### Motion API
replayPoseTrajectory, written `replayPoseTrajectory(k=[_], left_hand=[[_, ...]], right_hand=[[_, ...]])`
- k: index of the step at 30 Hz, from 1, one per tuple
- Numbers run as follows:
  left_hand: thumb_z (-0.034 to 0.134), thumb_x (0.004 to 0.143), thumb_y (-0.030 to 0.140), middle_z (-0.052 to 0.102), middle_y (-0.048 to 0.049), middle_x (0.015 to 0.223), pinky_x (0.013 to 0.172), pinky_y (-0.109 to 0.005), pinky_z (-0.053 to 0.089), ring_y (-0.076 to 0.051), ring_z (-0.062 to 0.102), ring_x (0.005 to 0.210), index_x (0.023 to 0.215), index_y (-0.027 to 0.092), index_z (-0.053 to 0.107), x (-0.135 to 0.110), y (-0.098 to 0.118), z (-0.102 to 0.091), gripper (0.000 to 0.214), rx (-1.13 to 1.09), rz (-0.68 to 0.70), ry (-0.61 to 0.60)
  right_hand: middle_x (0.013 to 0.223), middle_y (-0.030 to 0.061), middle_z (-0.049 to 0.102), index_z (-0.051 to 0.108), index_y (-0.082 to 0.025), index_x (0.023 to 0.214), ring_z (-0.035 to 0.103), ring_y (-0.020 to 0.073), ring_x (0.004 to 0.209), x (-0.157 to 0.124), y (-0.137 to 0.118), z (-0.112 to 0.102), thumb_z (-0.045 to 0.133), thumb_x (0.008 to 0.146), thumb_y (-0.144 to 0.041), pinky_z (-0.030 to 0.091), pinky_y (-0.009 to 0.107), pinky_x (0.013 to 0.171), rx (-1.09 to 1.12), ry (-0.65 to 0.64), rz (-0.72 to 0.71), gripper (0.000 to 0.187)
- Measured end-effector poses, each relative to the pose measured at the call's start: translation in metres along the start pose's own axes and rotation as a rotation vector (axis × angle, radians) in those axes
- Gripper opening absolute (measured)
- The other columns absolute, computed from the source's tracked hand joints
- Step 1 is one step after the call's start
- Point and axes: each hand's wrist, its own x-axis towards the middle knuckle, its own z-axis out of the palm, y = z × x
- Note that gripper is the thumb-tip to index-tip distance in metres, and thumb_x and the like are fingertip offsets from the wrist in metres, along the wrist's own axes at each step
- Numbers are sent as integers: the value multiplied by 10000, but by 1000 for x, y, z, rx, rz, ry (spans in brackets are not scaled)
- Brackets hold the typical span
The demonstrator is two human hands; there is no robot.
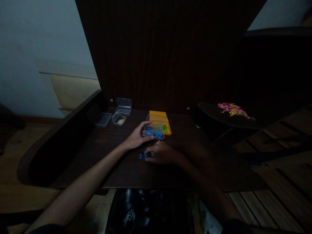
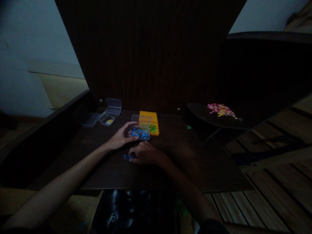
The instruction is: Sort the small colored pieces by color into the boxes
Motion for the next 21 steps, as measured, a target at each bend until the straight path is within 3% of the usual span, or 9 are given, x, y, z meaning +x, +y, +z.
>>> replayPoseTrajectory(k=[11, 21], left_hand=[[764, 686, 229, 520, -135, 1319, 993, -466, 474, -241, 608, 1108, 1268, 198, 436, 0, 1, 0, 669, 38, 11, 7], [764, 684, 233, 518, -139, 1323, 1004, -475, 461, -241, 619, 1089, 1267, 190, 423, 0, 0, 0, 677, 12, 12, -2]], right_hand=[[655, -21, 630, 689, -210, 987, 555, 125, 644, -3, -2, -11, 650, 789, -266, 334, 243, 637, -23, -3, 50, 210], [737, 1, 660, 687, -221, 983, 582, 143, 729, -1, 2, -1, 641, 806, -306, 355, 256, 685, -49, -8, 19, 202]])
